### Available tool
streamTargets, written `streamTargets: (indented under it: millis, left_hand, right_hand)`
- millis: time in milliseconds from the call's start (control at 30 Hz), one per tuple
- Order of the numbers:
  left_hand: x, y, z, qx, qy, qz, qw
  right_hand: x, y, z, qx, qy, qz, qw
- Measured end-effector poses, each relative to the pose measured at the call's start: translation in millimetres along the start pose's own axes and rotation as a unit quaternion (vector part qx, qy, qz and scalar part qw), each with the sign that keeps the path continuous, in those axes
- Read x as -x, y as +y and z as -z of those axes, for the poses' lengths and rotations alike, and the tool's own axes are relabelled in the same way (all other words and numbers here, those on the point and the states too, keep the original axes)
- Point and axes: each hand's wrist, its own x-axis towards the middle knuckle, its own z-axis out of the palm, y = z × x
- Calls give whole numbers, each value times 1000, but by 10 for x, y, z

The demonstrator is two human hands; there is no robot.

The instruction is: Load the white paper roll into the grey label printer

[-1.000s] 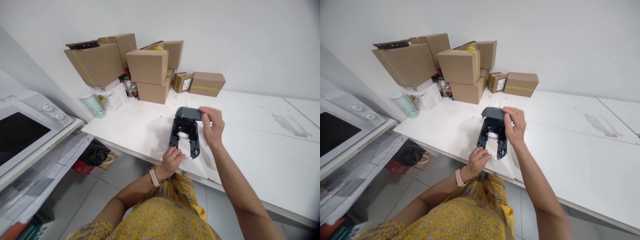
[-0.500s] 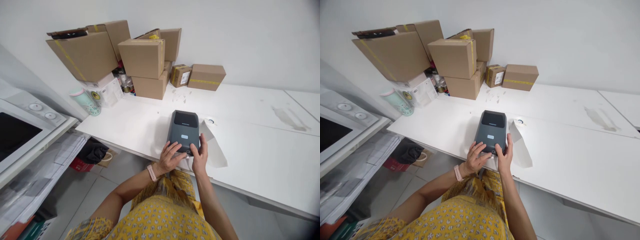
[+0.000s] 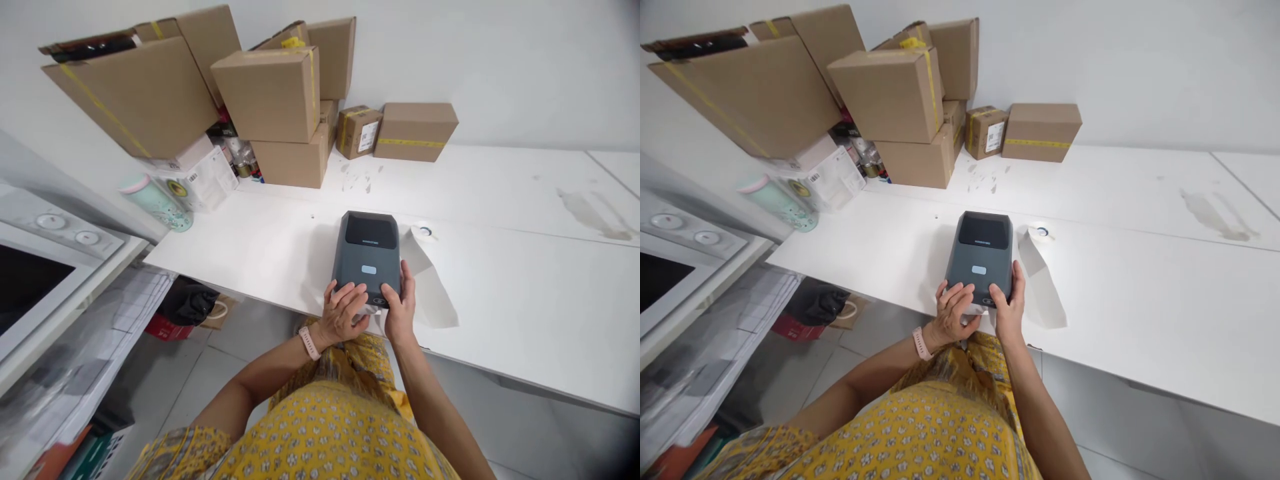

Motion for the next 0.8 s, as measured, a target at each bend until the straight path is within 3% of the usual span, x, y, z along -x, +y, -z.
streamTargets:
  millis: [100, 167, 200, 267, 333, 367, 433, 533, 700, 800]
  left_hand:
    - [-53, 186, 342, 116, 39, 66, 990]
    - [-79, 284, 524, 214, 44, 220, 951]
    - [-102, 311, 577, 272, 28, 309, 911]
    - [-176, 322, 599, 407, -48, 463, 786]
    - [-277, 297, 548, 515, -128, 547, 647]
    - [-327, 286, 513, 547, -150, 567, 597]
    - [-403, 287, 456, 571, -156, 587, 552]
    - [-421, 349, 431, 558, -119, 588, 573]
    - [-278, 379, 388, 512, -102, 531, 668]
    - [-189, 307, 302, 485, -115, 499, 708]
  right_hand:
    - [2, -169, 1, 34, -6, 63, 997]
    - [22, -270, 3, 85, -15, 115, 990]
    - [35, -303, 4, 104, -20, 132, 986]
    - [58, -330, 11, 124, -26, 148, 981]
    - [67, -317, 25, 135, -27, 159, 978]
    - [64, -305, 34, 144, -26, 167, 975]
    - [50, -285, 54, 166, -27, 188, 968]
    - [35, -284, 73, 178, -30, 201, 963]
    - [26, -334, 56, 179, -24, 188, 966]
    - [-7, -364, 41, 210, -19, 234, 949]
